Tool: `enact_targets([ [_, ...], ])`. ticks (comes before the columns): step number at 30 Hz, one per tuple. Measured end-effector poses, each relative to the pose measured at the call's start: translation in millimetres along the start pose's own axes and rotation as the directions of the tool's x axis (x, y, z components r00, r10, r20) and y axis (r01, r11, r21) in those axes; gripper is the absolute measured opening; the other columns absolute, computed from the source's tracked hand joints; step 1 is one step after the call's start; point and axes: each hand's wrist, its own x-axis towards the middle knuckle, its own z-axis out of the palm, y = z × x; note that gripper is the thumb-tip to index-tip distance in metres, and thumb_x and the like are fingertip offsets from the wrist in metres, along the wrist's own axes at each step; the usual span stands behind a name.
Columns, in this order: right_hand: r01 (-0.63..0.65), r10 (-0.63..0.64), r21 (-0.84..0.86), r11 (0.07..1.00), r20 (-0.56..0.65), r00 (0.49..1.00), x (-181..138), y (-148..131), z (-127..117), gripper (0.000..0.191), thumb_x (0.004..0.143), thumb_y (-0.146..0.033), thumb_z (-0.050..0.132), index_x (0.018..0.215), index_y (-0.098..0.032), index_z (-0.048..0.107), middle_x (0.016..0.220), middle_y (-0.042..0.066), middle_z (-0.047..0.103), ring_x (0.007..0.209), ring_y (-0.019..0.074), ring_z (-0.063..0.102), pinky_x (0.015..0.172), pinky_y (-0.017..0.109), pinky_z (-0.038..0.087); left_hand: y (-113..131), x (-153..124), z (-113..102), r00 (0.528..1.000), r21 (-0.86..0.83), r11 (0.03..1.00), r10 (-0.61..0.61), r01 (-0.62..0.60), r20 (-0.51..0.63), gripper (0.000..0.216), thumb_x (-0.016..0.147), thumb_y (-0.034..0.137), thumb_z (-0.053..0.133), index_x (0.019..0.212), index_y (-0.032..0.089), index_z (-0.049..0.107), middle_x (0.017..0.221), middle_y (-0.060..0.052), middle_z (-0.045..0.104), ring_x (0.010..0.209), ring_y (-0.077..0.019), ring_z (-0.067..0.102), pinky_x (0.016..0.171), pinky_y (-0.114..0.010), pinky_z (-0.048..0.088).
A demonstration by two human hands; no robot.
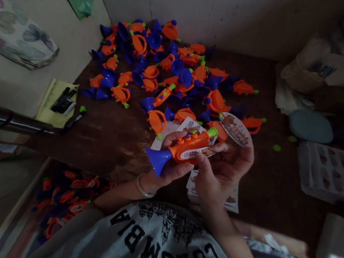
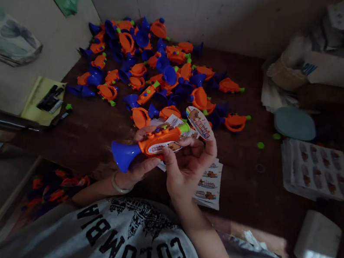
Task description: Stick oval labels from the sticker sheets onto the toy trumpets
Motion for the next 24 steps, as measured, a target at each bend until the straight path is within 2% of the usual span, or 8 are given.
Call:
enact_targets([
  [5,-0.010,0.010,-0.008,1.000,-0.001,1.000,0.2,-2.5,0.4,0.080,0.082,-0.017,0.083,0.147,-0.051,0.052,0.104,-0.003,0.062,0.086,0.0139,0.064,0.078,0.027,0.064,-5.5,-1.8,-2.5,1.000,0.025,1.000,-0.007,0.008,-0.015,0.069,0.083,0.050,0.085,0.140,0.028,0.051,0.155,-0.013,0.057,0.144,-0.0353,0.059,0.123,-0.056,0.049],
  [9,-0.026,0.024,0.057,0.998,0.034,0.999,1.5,-3.0,0.3,0.084,0.079,-0.011,0.083,0.145,-0.053,0.053,0.104,-0.005,0.063,0.086,0.0105,0.065,0.081,0.023,0.063,-8.1,-3.9,-3.7,0.999,0.042,0.999,-0.015,0.016,-0.035,0.070,0.085,0.050,0.084,0.143,0.030,0.050,0.152,-0.012,0.058,0.138,-0.0325,0.064,0.119,-0.053,0.053],
  [12,-0.026,0.025,0.044,0.999,0.031,0.999,2.3,-2.6,0.2,0.085,0.077,-0.011,0.084,0.144,-0.052,0.053,0.103,-0.006,0.062,0.085,0.0094,0.065,0.081,0.022,0.062,-5.4,-4.1,-2.7,0.998,0.053,0.998,-0.040,0.042,-0.043,0.070,0.085,0.051,0.084,0.142,0.029,0.050,0.151,-0.012,0.058,0.135,-0.0320,0.065,0.117,-0.052,0.054],
  [20,-0.025,0.025,-0.002,1.000,0.032,0.999,2.8,-2.2,0.5,0.083,0.078,-0.016,0.084,0.145,-0.053,0.051,0.103,-0.004,0.061,0.081,0.0125,0.064,0.073,0.025,0.064,-4.6,-3.3,-3.6,0.999,0.012,0.999,-0.031,0.031,-0.021,0.063,0.089,0.048,0.080,0.142,0.031,0.052,0.152,-0.010,0.059,0.135,-0.0308,0.065,0.120,-0.052,0.052],
  [24,-0.031,0.031,0.008,0.999,0.033,0.999,2.6,-1.7,0.5,0.084,0.078,-0.014,0.083,0.145,-0.051,0.050,0.103,-0.005,0.062,0.081,0.0117,0.065,0.073,0.025,0.065,-6.1,-5.0,-4.8,0.999,0.016,0.999,-0.028,0.029,-0.047,0.058,0.093,0.048,0.075,0.144,0.030,0.053,0.159,-0.010,0.054,0.145,-0.0324,0.057,0.125,-0.054,0.046],
])
